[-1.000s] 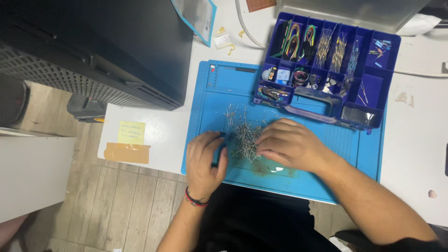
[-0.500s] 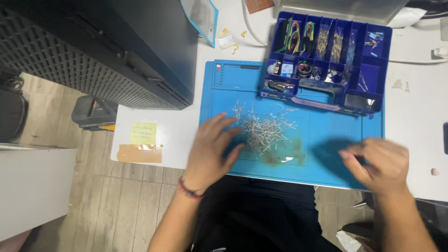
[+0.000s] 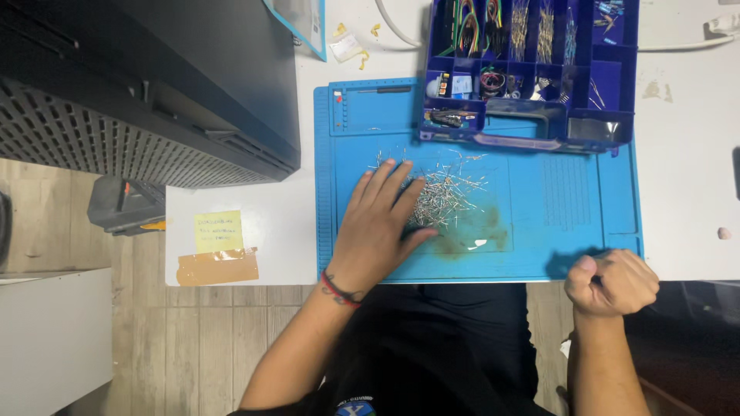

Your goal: The person strips the insulation from multiple small wires by hand. They pick up individual wires from a pile on a blue mat, pull the insulation off the ends, and place the stripped wires into a compartment of a blue parts organizer.

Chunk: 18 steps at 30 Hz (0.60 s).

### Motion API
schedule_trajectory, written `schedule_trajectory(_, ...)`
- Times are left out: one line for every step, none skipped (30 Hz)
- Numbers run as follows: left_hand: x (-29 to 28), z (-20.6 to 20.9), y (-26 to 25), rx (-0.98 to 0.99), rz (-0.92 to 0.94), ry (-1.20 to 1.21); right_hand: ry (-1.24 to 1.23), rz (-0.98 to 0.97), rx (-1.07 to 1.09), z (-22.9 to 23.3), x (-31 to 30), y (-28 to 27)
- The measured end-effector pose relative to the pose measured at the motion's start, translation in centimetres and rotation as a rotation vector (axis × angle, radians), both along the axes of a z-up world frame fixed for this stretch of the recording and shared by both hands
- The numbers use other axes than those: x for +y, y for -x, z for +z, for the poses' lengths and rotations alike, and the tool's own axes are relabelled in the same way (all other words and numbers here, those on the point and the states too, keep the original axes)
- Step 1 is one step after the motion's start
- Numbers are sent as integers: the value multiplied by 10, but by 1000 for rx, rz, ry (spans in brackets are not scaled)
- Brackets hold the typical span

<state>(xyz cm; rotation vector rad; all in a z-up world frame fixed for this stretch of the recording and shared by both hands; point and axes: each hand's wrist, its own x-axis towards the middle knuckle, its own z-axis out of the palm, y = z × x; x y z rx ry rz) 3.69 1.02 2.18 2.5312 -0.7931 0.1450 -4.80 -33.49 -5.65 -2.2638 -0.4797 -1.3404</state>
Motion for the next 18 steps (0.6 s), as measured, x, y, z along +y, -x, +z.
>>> schedule_trajectory(4, 4, 3, 10, -17, 55, 8, 22, -5, 1, 0, 0)
schedule_trajectory(9, 5, 8, 14, -15, 58, 11, 23, -1, -2, -3, 0)
schedule_trajectory(15, 7, 12, -32, 4, 112, -5, 46, -16, -4, -5, 1)
schedule_trajectory(22, 9, 16, -82, 28, 165, -22, 74, -35, -7, -7, -1)
schedule_trajectory(26, 13, 23, -82, 35, 167, -20, 81, -34, -6, -9, 5)
schedule_trajectory(31, 16, 27, -128, 59, 234, -30, 62, 16, -5, -10, 6)
schedule_trajectory(36, 20, 32, -175, 83, 300, -39, 43, 67, -6, -11, 8)
schedule_trajectory(44, 19, 41, -174, 93, 302, -36, 53, 70, -6, -15, 11)
schedule_trajectory(52, 18, 49, -179, 157, 300, -54, 82, 91, -7, -19, 14)
schedule_trajectory(59, 16, 56, -187, 218, 300, -69, 109, 109, -7, -23, 16)
schedule_trajectory(68, 14, 63, -190, 226, 305, -64, 116, 108, -2, -26, 18)
schedule_trajectory(77, 10, 72, -239, 274, 301, -53, 131, 70, 3, -29, 20)
schedule_trajectory(86, 7, 80, -289, 322, 297, -42, 146, 33, 7, -32, 22)
schedule_trajectory(90, 6, 84, -293, 330, 295, -43, 154, 30, 17, -22, 20)
schedule_trajectory(94, 5, 87, -326, 379, 305, -52, 170, 26, 27, -14, 18)
schedule_trajectory(98, 5, 96, -342, 430, 308, -66, 184, 40, 37, -4, 24)
schedule_trajectory(100, 0, 105, -329, 439, 301, -69, 191, 55, 35, 0, 27)
schedule_trajectory(101, -6, 107, -303, 436, 288, 19, 231, 80, 34, 4, 24)
